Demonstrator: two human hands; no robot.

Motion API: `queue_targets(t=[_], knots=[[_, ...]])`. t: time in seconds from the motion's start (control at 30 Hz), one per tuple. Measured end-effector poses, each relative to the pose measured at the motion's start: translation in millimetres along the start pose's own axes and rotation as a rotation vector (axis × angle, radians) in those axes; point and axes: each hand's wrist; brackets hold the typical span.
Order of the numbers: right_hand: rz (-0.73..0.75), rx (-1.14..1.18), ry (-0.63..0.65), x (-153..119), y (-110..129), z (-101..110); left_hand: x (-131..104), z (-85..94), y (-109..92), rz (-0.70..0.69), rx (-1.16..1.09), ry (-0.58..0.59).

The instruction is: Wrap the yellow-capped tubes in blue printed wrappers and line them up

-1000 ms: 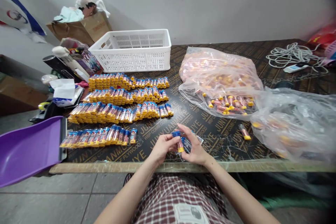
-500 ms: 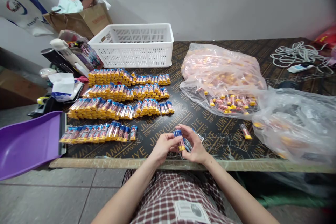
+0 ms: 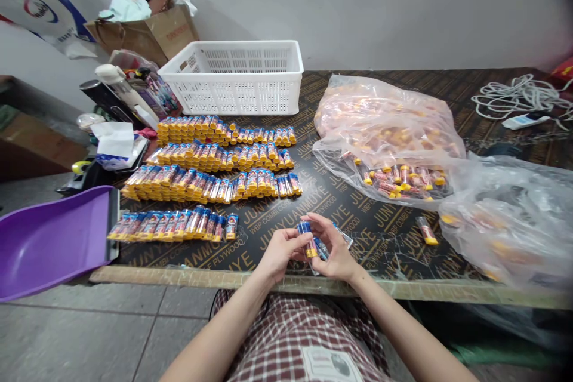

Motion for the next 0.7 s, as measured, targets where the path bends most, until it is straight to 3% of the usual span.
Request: queue_targets(t=[0.1,0.17,0.23,0.3,0.37,0.43,0.57,0.7], knots=[[0.049,-0.079,0.034,17.2,-2.2,5.3,6.8,7.5,0.1,-0.023,0.003,-0.036],[0.114,-0.214,0.031,42.3,-8.4,12.9,14.4,15.1,3.1,-0.062,0.072,-0.132],[0.151,-0.403,0.013,76.0,-18.8,20.9,21.9,21.7,9.3,-0.140,0.331,-0.272],[0.115,-0.604,0.039,110.9,-31.8,26.1,27.3,24.6,18.5,-0.224,0.740,-0.368],[0.099,-0.684,0.082,139.5,-45.1,27.2,30.1,23.4,29.2,-0.271,1.095,-0.397],[0.101,-0.716,0.119,157.4,-57.1,24.8,31.7,20.3,39.1,-0.274,1.283,-0.403],[0.089,-0.780,0.153,164.9,-70.9,17.7,34.0,17.8,49.4,-0.264,1.348,-0.425],[0.065,-0.839,0.158,153.6,-63.9,18.2,34.1,20.1,47.8,-0.276,1.289,-0.425]])
Point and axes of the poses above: each hand's wrist, its own x-axis towards the middle knuckle, its own z-axis out of the back of the hand, y = z × x, and after that the axes turned 10 degrees about x, right-handed
